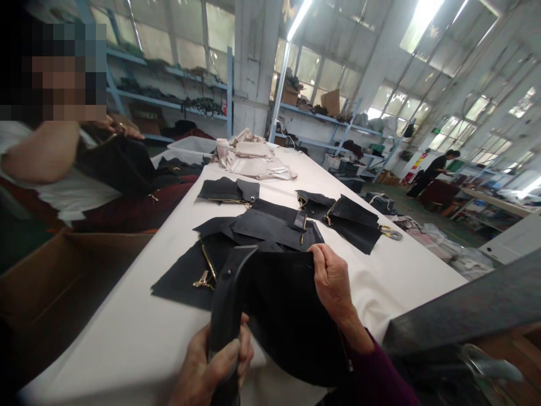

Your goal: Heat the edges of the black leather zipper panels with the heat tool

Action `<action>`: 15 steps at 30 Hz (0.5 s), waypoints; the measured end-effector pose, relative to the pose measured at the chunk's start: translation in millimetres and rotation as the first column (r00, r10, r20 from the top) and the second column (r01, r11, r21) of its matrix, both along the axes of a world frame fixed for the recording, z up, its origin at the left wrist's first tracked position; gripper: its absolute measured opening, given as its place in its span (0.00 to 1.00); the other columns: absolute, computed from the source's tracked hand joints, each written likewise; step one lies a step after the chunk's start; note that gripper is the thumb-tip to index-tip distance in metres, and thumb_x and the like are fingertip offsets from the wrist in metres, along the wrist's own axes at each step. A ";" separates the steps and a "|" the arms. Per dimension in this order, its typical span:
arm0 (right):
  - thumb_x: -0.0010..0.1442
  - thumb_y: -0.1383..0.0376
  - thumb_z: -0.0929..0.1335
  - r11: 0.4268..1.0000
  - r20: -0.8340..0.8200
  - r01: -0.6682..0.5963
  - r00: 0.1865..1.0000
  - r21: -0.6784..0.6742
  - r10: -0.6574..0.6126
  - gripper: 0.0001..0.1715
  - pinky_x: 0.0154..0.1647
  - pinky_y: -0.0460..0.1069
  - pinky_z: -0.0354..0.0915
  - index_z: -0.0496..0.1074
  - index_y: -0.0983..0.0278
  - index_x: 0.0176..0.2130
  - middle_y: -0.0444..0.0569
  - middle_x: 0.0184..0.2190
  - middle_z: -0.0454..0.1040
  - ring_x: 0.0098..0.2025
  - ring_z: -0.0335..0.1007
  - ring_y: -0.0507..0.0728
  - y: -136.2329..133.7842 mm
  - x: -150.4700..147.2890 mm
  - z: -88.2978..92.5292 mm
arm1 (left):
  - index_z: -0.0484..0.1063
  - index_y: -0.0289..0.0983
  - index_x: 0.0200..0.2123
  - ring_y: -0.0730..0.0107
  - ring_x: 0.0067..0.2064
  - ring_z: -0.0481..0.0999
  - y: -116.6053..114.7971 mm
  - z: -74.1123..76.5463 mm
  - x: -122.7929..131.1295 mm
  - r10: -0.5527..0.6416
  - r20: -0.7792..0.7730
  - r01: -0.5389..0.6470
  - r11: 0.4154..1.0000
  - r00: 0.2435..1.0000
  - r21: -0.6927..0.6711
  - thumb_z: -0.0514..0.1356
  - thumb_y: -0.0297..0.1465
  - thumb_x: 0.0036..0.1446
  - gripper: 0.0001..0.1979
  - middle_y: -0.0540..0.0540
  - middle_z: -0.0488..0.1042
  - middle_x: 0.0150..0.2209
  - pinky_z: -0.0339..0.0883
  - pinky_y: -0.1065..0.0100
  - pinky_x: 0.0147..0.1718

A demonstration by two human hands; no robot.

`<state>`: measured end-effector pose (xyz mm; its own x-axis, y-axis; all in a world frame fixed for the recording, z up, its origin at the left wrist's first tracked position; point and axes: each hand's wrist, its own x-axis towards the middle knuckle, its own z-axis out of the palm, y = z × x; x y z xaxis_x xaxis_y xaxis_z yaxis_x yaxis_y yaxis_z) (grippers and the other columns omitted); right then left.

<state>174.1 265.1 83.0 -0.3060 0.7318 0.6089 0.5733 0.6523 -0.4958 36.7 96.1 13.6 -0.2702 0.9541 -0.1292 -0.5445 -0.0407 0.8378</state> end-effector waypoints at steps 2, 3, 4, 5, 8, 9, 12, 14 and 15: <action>0.64 0.61 0.60 0.992 -0.024 0.105 0.994 0.069 -0.103 0.17 0.26 0.48 0.57 0.68 0.61 0.26 0.42 0.20 0.66 0.23 0.62 0.54 16.1 11.5 9.3 | 0.65 0.35 0.38 0.77 0.19 0.63 -1.5 0.5 -3.5 0.084 0.032 -0.084 0.996 0.996 -0.009 0.65 0.42 0.48 0.20 0.53 0.65 0.21 0.60 0.73 0.16; 0.64 0.62 0.60 0.981 -0.041 0.162 0.986 0.109 -0.159 0.17 0.26 0.48 0.56 0.68 0.62 0.26 0.41 0.19 0.64 0.22 0.61 0.54 26.3 17.7 15.3 | 0.66 0.35 0.38 0.76 0.19 0.63 -2.4 0.5 -4.5 0.104 0.053 -0.104 0.995 0.993 -0.015 0.65 0.41 0.47 0.20 0.53 0.65 0.21 0.60 0.73 0.15; 0.64 0.62 0.61 0.965 -0.060 0.218 0.976 0.149 -0.211 0.16 0.26 0.48 0.56 0.68 0.62 0.25 0.40 0.19 0.63 0.22 0.61 0.53 37.1 24.1 22.0 | 0.66 0.35 0.38 0.76 0.18 0.63 -3.3 0.3 -5.1 0.113 0.071 -0.112 0.994 0.991 -0.020 0.65 0.41 0.46 0.20 0.53 0.65 0.21 0.59 0.73 0.15; 0.64 0.63 0.61 0.944 -0.083 0.271 0.962 0.189 -0.260 0.16 0.26 0.48 0.56 0.68 0.63 0.25 0.39 0.19 0.63 0.22 0.60 0.53 48.2 30.4 29.6 | 0.66 0.35 0.38 0.77 0.18 0.63 -4.1 0.0 -5.3 0.113 0.084 -0.111 0.994 0.990 -0.023 0.66 0.41 0.46 0.21 0.53 0.65 0.21 0.59 0.74 0.15; 0.64 0.63 0.62 0.861 -0.165 0.420 0.907 0.288 -0.388 0.16 0.27 0.47 0.58 0.68 0.64 0.26 0.37 0.19 0.62 0.22 0.60 0.51 77.9 47.1 55.8 | 0.66 0.35 0.38 0.77 0.17 0.62 -5.9 -1.1 -5.3 0.088 0.086 -0.087 0.996 0.992 -0.018 0.66 0.41 0.46 0.21 0.53 0.65 0.20 0.58 0.74 0.14; 0.64 0.62 0.62 0.829 -0.191 0.463 0.886 0.313 -0.423 0.16 0.27 0.47 0.58 0.68 0.65 0.26 0.37 0.19 0.62 0.22 0.61 0.51 85.6 51.5 65.0 | 0.66 0.35 0.38 0.77 0.17 0.63 -6.2 -1.5 -5.4 0.082 0.082 -0.081 0.997 0.993 -0.017 0.66 0.41 0.46 0.20 0.53 0.66 0.20 0.59 0.74 0.14; 0.65 0.62 0.63 0.738 -0.239 0.562 0.827 0.374 -0.509 0.16 0.28 0.48 0.61 0.69 0.64 0.27 0.38 0.20 0.64 0.23 0.62 0.51 101.5 61.1 92.0 | 0.66 0.34 0.37 0.76 0.17 0.63 -6.5 -2.8 -6.4 0.092 0.075 -0.090 0.996 0.993 -0.024 0.66 0.41 0.46 0.21 0.53 0.66 0.20 0.60 0.73 0.15; 0.65 0.61 0.63 0.681 -0.251 0.612 0.789 0.402 -0.561 0.16 0.30 0.49 0.63 0.69 0.65 0.27 0.39 0.21 0.66 0.24 0.64 0.51 107.4 65.4 108.7 | 0.67 0.34 0.37 0.77 0.17 0.63 -6.7 -4.2 -6.7 0.105 0.067 -0.103 0.994 0.992 -0.028 0.67 0.43 0.45 0.22 0.54 0.65 0.19 0.59 0.73 0.14; 0.65 0.60 0.63 0.651 -0.257 0.636 0.768 0.414 -0.586 0.16 0.31 0.49 0.64 0.69 0.65 0.27 0.40 0.22 0.68 0.25 0.64 0.51 109.2 67.1 116.8 | 0.67 0.34 0.37 0.77 0.17 0.63 -6.8 -4.8 -6.6 0.109 0.056 -0.108 0.994 0.992 -0.028 0.67 0.43 0.44 0.22 0.54 0.65 0.19 0.60 0.73 0.14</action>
